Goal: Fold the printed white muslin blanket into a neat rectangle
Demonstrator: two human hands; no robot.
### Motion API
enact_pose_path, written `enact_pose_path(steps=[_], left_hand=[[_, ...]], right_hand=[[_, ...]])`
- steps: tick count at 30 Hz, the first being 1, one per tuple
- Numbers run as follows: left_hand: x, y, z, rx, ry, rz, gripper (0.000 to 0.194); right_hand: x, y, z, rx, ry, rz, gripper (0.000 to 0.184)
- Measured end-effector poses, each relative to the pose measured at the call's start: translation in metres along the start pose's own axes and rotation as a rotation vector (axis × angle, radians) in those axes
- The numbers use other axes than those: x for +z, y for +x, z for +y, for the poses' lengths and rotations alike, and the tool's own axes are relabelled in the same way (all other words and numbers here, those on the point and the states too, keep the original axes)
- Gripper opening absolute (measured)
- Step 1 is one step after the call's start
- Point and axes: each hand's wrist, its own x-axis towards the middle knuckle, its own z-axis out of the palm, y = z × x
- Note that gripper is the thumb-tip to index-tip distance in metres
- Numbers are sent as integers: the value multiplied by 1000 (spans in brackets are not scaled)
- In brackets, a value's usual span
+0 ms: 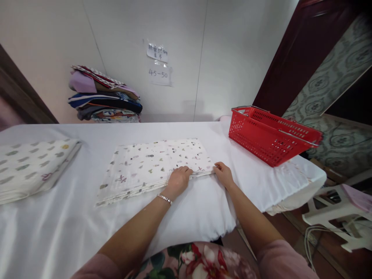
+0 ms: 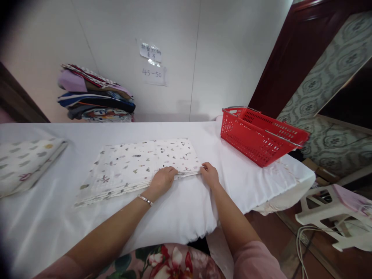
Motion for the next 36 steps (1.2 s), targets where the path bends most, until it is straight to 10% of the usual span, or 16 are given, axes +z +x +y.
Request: enact_pose_path(steps=[36], left_hand=[[4,-2,-3,38,20,43,24]], right_hand=[[-2,-2,-4,-4,7,3,25]])
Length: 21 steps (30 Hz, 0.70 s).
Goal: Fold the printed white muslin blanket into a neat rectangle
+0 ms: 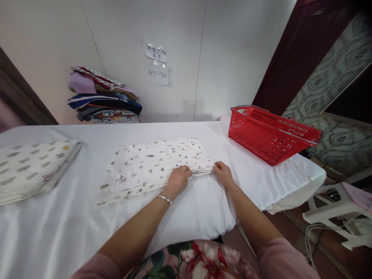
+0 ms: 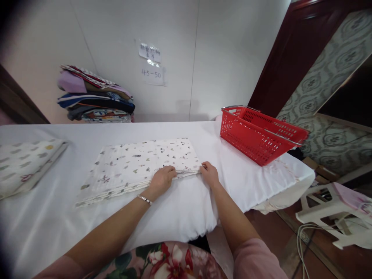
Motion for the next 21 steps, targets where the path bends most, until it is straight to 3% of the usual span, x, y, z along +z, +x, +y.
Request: enact_pose_path(steps=[14,21], left_hand=[[-2,-3,2,12,-46,25,8],[-1,0,1,22,-45,70,17]], right_hand=[[0,1,0,9,4,-10,23],[1,1,1,-1,37,-1,22]])
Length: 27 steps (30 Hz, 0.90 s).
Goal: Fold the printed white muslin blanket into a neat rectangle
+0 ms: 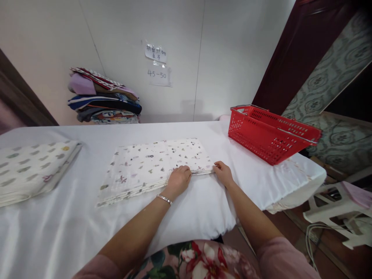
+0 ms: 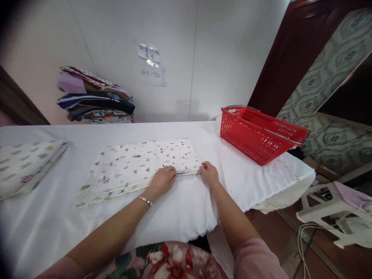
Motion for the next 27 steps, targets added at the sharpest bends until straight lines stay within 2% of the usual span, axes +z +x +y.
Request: enact_pose_path(steps=[5,9,13,18,20,23,27], left_hand=[[2,4,-3,29,85,14,17],[5,5,-2,13,156,-43,15],[3,6,1,2,180,-71,23],[-6,14,-4,41,201,0,18],[-6,14,-6,60,220,5,17],[1,8,-4,92,222,-62,18],[8,0,1,66,203,-88,21]], right_hand=[[3,1,2,-8,97,29,23],[4,2,3,-23,116,33,24],[4,1,4,-31,106,24,24],[7,1,0,-81,159,58,28],[7,1,-2,-87,131,66,29],[6,1,-4,-55,36,67,29],[2,-1,-6,-48,-74,48,31]])
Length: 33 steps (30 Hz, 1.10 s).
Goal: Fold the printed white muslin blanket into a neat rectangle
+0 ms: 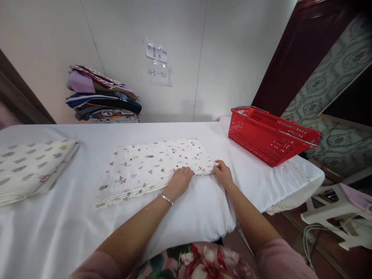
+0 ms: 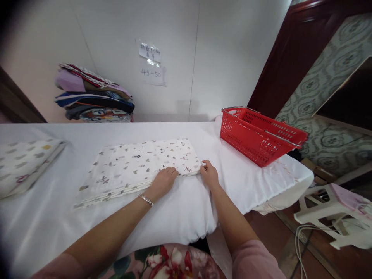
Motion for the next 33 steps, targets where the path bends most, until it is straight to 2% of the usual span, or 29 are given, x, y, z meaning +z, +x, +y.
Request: enact_pose_path(steps=[10,15,20,27,33], left_hand=[[-3,-4,-3,-32,-93,30,23],[-2,-6,-1,-15,-112,54,27],[0,-5,1,-24,-78,24,25],[1,-5,1,-24,-95,31,28],[3,-5,0,-33,-139,48,31]], right_hand=[[-1,-1,-2,27,-34,-13,32],[-6,5,2,47,47,87,34],[-10,8,9,89,-56,7,34],[-11,16,13,173,42,-80,33],[-13,29,4,194,36,-120,30]])
